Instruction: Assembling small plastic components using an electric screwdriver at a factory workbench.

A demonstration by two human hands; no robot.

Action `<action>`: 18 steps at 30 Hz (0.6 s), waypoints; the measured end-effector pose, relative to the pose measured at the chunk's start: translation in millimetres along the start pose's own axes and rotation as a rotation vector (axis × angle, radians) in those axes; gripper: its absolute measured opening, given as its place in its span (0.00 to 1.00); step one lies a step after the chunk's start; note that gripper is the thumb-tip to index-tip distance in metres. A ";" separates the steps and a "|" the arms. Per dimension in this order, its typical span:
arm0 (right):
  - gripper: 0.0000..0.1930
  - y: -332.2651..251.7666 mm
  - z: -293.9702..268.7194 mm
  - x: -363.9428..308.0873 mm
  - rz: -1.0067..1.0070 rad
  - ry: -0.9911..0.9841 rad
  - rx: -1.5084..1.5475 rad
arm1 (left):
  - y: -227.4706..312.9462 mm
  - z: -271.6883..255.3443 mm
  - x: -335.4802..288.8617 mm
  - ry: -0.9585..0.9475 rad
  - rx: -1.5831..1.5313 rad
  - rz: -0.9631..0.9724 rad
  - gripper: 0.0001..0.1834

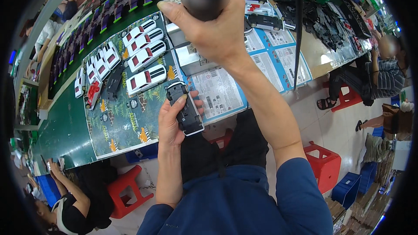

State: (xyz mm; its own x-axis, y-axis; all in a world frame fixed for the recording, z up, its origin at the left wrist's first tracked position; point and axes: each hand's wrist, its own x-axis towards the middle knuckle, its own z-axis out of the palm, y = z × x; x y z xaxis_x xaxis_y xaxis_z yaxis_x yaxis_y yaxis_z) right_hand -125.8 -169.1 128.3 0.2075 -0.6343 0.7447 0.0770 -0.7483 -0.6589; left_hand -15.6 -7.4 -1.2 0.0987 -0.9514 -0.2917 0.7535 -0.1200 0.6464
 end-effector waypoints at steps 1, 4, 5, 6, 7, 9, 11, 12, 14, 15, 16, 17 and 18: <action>0.09 -0.4 0.4 1.3 0.011 0.003 -0.005 | 0.2 1.2 -0.4 -0.006 0.007 0.011 0.13; 0.15 -9.1 2.9 3.6 0.267 -0.034 0.089 | -0.8 2.5 -0.7 -0.007 0.004 0.040 0.13; 0.14 -5.0 3.1 -2.8 0.327 -0.044 0.152 | -1.3 2.4 -0.7 -0.006 0.010 0.046 0.13; 0.13 -1.6 0.3 -10.1 0.388 -0.050 0.211 | -0.8 5.4 -1.1 -0.011 0.014 0.044 0.12; 0.12 -8.4 -5.7 -17.7 0.403 -0.047 0.278 | -0.4 5.7 -0.4 -0.002 0.008 0.054 0.12; 0.05 -28.2 -17.4 -31.0 0.380 -0.027 0.443 | -1.9 7.5 -0.8 -0.032 0.053 0.034 0.12; 0.05 -42.8 -15.6 -40.9 0.328 -0.044 0.570 | -2.1 7.7 -2.8 -0.025 0.061 0.047 0.12; 0.06 -45.1 -8.4 -45.0 0.321 0.020 0.647 | -2.4 7.0 -2.1 -0.032 0.078 0.045 0.12; 0.08 -46.8 3.6 -50.1 0.305 0.084 0.714 | -3.0 3.5 -1.1 -0.050 0.101 0.038 0.12; 0.08 -46.0 6.4 -50.6 0.305 0.083 0.716 | -2.6 4.3 -1.9 -0.049 0.102 0.039 0.12; 0.09 -44.8 9.0 -51.3 0.293 0.078 0.674 | -2.1 5.9 -2.9 -0.043 0.099 0.040 0.12; 0.09 -43.2 11.2 -52.1 0.280 0.073 0.631 | -1.8 7.1 -3.5 -0.038 0.095 0.040 0.13; 0.09 -40.6 12.9 -54.2 0.279 0.082 0.639 | -2.4 7.2 -4.0 -0.037 0.094 0.041 0.13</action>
State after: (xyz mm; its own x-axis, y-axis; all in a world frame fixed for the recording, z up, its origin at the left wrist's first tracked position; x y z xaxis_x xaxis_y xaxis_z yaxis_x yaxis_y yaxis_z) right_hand -127.6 -101.8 113.3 0.2303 -0.8176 0.5277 0.5946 -0.3110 -0.7414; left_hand -22.5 -5.4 3.6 0.1025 -0.9656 -0.2388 0.6847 -0.1057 0.7211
